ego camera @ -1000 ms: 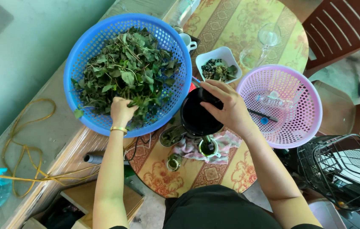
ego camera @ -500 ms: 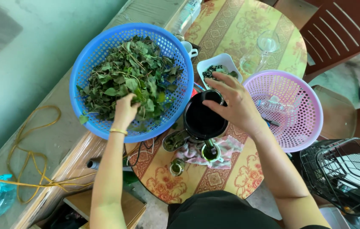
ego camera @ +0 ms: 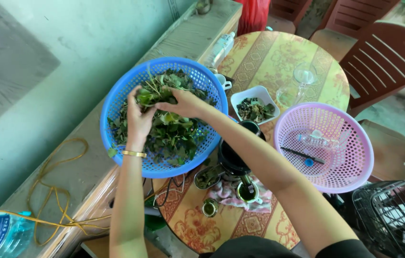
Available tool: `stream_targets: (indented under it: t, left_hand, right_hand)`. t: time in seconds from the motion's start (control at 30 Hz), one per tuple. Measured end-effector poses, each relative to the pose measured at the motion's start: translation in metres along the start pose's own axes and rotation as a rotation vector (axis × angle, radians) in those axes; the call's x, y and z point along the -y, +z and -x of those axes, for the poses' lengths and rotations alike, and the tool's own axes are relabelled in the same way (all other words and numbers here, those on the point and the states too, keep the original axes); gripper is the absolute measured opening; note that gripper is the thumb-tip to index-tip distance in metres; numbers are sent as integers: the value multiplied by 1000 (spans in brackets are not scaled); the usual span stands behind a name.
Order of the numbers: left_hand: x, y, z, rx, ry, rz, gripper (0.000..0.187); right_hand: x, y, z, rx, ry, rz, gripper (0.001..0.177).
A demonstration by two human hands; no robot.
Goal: The person picks leaves from a blue basket and places them into a black container, using a black tool to press them down. They pour water from a pitcher into the container and continue adding and pressing more leaves.
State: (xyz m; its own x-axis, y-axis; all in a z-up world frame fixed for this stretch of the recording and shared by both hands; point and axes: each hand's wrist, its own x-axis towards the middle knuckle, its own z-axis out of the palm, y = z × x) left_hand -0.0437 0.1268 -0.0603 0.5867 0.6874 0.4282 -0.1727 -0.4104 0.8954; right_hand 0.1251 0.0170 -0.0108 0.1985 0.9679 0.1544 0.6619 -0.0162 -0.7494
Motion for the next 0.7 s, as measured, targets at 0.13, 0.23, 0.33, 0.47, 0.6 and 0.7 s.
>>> stream_targets:
  t: [0.13,0.23,0.33,0.47,0.6,0.7]
  left_hand:
    - [43,20,4,-104,-319,523,43]
    - [57,27,2,-58,-483,856,42]
    - [48,24,-3,54,-511,999,47]
    - [25,17,-9,97,-418,808,64]
    - [7,-2,-10,75,-572,170,88]
    - [-1,-13,-11,-107,-471,15,86]
  right_hand:
    - [0,42,-10,-75,43,-262,76]
    - [-3,50,-12,-93,70,-293,69]
    - [-8,45,-19,-136,39,-240,56]
    - [-27,39,-31,-300,-130,-127,37]
    - [-46,23,-39,-129,92,-676,22]
    - [-45,10,-36,-48,184,-1107,19]
